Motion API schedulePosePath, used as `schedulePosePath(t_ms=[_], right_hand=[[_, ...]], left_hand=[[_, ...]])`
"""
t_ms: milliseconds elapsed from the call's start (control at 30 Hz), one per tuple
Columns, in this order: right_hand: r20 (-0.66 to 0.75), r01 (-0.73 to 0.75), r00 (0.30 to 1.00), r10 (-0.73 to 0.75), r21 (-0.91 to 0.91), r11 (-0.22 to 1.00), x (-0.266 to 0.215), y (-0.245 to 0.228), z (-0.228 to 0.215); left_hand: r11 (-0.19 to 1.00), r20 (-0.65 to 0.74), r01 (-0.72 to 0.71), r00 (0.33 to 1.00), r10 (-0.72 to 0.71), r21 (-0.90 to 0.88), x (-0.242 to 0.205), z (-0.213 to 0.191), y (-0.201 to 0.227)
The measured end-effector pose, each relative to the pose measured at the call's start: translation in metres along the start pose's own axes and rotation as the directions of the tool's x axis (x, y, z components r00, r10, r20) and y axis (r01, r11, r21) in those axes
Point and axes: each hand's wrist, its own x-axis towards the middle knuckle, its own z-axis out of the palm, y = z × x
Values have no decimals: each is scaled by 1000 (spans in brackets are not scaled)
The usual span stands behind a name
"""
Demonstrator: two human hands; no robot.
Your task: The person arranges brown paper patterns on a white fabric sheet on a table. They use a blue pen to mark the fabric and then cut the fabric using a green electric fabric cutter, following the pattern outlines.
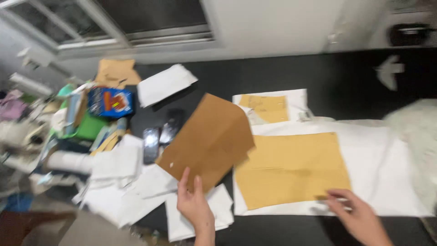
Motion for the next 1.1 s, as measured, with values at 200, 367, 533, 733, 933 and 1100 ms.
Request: schedulePosePath(t_ms=[200,367,533,733,933,1100], right_hand=[[140,-12,988,-73,525,851,-16,-34,-13],[-159,93,987,8,619,780,6,38,-62],[-228,49,969,92,546,836,27,63,-118],[-516,86,853,-73,1,996,79,85,-186],[-377,-98,925,41,-132,986,116,57,-215],[-134,-177,978,163,-107,978,130,54,-211]], left_hand=[[942,472,335,827,-304,20,-95,28,-23],[897,661,394,622,-421,201,-152,56,-29],[912,799,363,482,-360,192,-190,88,-21],[897,855,366,353,-381,248,-235,100,-55],[876,947,-440,318,-52,196,-229,112,-41],[556,924,-797,360,126,235,-215,116,-62]])
